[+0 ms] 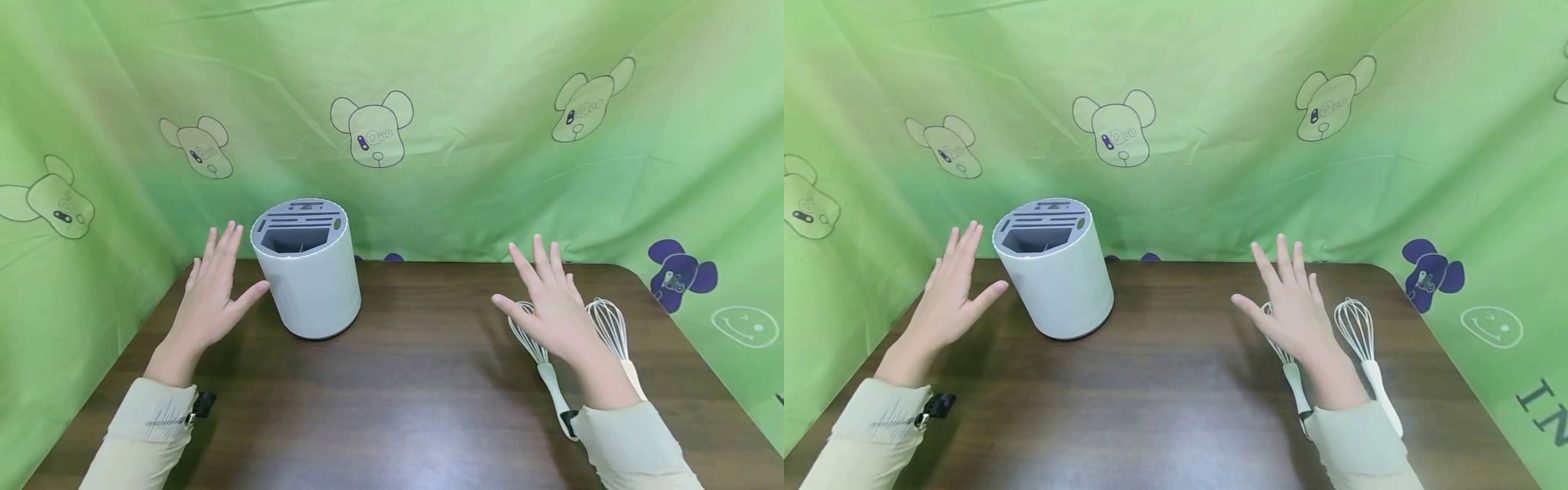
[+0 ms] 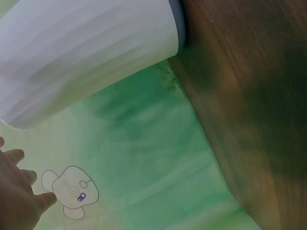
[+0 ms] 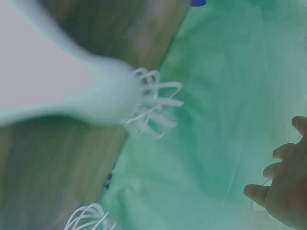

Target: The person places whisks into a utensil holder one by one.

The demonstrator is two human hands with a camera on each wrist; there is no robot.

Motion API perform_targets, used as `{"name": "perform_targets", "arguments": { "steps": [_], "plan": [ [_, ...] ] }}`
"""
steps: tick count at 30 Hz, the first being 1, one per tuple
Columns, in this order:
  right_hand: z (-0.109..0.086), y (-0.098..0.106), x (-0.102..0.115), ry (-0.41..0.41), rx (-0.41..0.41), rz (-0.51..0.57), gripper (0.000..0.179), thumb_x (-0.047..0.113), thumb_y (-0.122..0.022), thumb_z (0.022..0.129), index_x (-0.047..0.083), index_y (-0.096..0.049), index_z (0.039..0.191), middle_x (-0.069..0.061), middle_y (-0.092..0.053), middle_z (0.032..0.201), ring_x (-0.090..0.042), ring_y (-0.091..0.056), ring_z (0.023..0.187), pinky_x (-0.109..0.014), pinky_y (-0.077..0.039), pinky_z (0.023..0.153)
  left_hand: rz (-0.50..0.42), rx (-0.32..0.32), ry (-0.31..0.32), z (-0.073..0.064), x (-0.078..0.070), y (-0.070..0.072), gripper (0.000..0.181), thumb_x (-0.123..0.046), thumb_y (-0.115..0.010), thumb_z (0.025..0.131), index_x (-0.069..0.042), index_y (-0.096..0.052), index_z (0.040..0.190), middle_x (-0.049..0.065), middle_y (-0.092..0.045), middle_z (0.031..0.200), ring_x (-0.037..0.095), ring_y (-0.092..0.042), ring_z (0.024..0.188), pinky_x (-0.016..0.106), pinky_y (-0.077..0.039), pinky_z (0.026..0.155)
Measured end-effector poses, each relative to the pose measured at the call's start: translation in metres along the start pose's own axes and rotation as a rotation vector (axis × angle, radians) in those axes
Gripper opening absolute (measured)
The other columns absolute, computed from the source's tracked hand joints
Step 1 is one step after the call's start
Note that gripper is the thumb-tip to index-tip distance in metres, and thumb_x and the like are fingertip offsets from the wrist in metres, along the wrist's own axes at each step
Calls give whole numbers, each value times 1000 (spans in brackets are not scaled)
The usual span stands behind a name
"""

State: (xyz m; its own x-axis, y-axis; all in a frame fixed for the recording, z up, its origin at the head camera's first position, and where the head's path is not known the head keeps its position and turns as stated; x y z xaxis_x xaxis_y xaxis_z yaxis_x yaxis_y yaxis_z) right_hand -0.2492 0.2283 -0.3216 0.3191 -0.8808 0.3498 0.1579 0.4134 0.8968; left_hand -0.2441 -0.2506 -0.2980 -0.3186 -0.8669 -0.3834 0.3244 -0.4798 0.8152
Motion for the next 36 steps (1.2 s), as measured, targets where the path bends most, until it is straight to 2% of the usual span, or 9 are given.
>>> {"name": "perform_targets", "arguments": {
  "steps": [5,12,17,22,28,33,36],
  "plan": [
    [12,-4,16,14,14,16,83,57,-53,96,32,-5,160,4,19,165,-24,23,152,-77,-8,113,-17,-17,-16,6,0,-1,90,-51,-60,94,-29,-5,161,-4,-5,169,24,4,157,76,-11,113],
    [26,-15,43,74,22,27,84,58,-52,96,30,-7,161,0,15,167,-31,17,154,-77,-12,112,-56,-5,-12,8,1,-6,89,-50,-60,94,-28,-6,161,0,-8,169,24,3,157,75,-14,113],
    [38,-25,63,104,45,50,84,58,-53,96,31,-5,161,1,16,166,-32,15,154,-75,-12,113,-89,-3,-2,13,2,-7,89,-49,-61,94,-28,-6,161,-2,-7,169,23,2,157,76,-15,112],
    [49,-34,80,109,43,102,85,58,-54,96,34,-5,160,4,16,166,-29,14,154,-74,-13,115,-115,-9,-23,23,-2,-9,88,-48,-62,94,-27,-8,161,-4,-8,168,23,-1,157,76,-17,112],
    [62,-41,99,124,42,181,83,60,-53,95,37,-5,159,6,14,167,-25,13,155,-74,-12,115,-140,-3,-47,30,-5,-10,88,-50,-60,94,-25,-9,161,0,-9,169,24,0,157,74,-14,114],
    [72,-47,115,142,40,271,82,58,-56,95,39,-9,159,8,11,167,-26,10,156,-71,-14,116,-191,-11,-73,36,-1,-9,88,-47,-64,93,-23,-13,161,1,-10,169,28,-3,156,69,-13,118],
    [79,-51,125,157,49,318,83,57,-58,94,39,-10,159,7,9,168,-28,7,156,-70,-17,116,-243,6,-56,39,4,-11,90,-43,-69,90,-24,-15,160,0,-9,169,29,-5,156,68,-13,119]
  ]
}}
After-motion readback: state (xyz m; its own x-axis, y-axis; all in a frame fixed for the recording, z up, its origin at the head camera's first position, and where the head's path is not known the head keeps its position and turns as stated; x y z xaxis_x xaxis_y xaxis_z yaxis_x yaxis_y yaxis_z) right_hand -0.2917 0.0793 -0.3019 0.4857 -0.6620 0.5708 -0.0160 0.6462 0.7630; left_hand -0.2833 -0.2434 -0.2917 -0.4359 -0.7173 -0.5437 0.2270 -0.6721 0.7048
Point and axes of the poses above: each hand's wrist, its own z-axis towards the middle knuckle, its own y-axis out of the back of the hand, x = y × z, the point moved 7 cm from there along z, towards the middle knuckle
